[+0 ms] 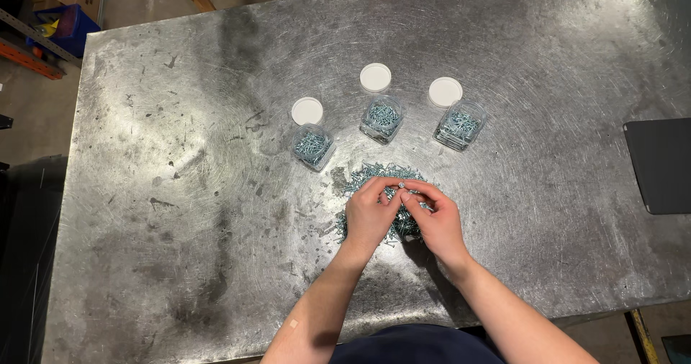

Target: The person picks small metallic fasteners from a central pile on a metal table and places them into three clear plastic containers. The person repeatedly picks up fasteners by hand and deposits them into the containers.

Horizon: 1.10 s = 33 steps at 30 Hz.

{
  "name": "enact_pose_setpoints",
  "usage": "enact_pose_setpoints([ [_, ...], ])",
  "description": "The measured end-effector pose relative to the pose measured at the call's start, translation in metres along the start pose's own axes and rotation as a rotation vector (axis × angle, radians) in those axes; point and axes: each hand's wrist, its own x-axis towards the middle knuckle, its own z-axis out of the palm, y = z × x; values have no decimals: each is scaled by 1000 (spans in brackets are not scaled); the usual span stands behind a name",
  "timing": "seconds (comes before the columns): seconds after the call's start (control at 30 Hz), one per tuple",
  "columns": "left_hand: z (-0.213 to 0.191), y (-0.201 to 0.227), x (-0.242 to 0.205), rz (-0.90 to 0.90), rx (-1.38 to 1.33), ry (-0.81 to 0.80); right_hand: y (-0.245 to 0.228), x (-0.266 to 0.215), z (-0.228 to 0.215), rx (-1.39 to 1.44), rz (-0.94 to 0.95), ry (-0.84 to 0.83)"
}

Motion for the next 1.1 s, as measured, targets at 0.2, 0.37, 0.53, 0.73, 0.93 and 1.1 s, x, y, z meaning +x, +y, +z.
enact_pose_setpoints([
  [0.2,0,1,-7,-50,14,-45,4,-1,-4,12,46,3],
  [0.37,-14,-15,-13,-308,-135,-83,5,-10,-10,10,104,-19],
  [0.53,-31,-86,10,-550,-207,30,24,-21,-26,-10,195,-28],
  [0.73,-81,-100,76,-444,51,199,52,-23,-44,-8,220,21],
  [0.93,-92,-131,114,-344,379,171,57,-25,-51,-39,236,70],
  [1.1,-79,-124,108,-314,419,116,50,-28,-54,-45,237,110],
])
